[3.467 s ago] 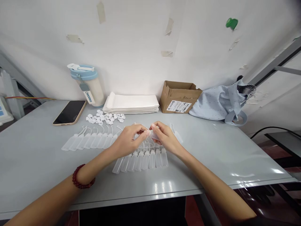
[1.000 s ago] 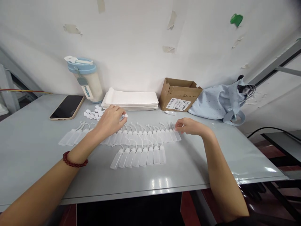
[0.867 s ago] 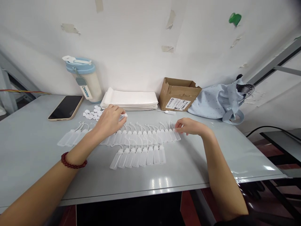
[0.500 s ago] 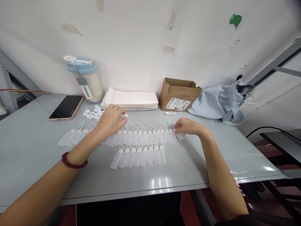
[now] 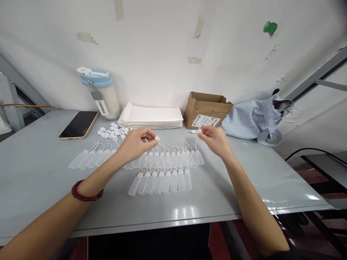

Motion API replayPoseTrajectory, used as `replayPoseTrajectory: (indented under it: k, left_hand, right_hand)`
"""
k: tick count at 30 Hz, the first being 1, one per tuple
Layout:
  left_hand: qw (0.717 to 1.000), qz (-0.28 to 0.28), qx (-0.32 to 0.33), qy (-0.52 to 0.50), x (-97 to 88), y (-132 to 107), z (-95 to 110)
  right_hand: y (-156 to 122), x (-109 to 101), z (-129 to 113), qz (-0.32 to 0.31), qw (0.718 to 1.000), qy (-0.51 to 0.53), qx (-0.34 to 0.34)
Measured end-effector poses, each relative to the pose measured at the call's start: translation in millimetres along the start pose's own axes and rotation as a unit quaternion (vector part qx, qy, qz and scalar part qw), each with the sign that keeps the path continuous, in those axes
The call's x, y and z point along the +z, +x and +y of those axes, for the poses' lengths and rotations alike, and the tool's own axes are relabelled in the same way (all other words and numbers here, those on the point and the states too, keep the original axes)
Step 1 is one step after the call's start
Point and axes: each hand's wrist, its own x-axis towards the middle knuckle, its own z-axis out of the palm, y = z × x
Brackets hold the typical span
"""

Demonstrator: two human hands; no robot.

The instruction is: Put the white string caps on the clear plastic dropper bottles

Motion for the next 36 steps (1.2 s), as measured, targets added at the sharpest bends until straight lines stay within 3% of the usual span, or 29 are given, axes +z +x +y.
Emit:
replayPoseTrajectory:
  k: [5,12,20,26,30,36]
  left_hand:
    - [0.991,-0.072,-0.019,-0.107,10.0,-5.8,4.5]
    - [0.985,-0.091,-0.012,-0.146,16.1,-9.6,5.0]
    - [0.983,-0.077,0.017,-0.167,17.9,-12.8,8.5]
    - [0.982,-0.095,0.025,-0.162,16.7,-14.1,9.7]
    - [0.980,-0.114,0.034,-0.158,17.2,-14.2,8.8]
    - [0.979,-0.132,0.049,-0.145,16.0,-15.4,9.9]
  right_hand:
    - [-21.1,30.2,-20.0,0.009,0.992,0.070,-0.101]
    - [-42.3,45.7,-34.6,0.018,0.973,0.067,-0.221]
    - [-44.7,50.4,-34.4,-0.029,0.975,0.096,-0.196]
    - [-49.5,50.6,-38.8,-0.159,0.959,0.174,-0.157]
    - [-51.5,49.9,-40.5,-0.156,0.956,0.159,-0.190]
    - [-54.2,44.7,-44.4,-0.201,0.949,0.182,-0.159]
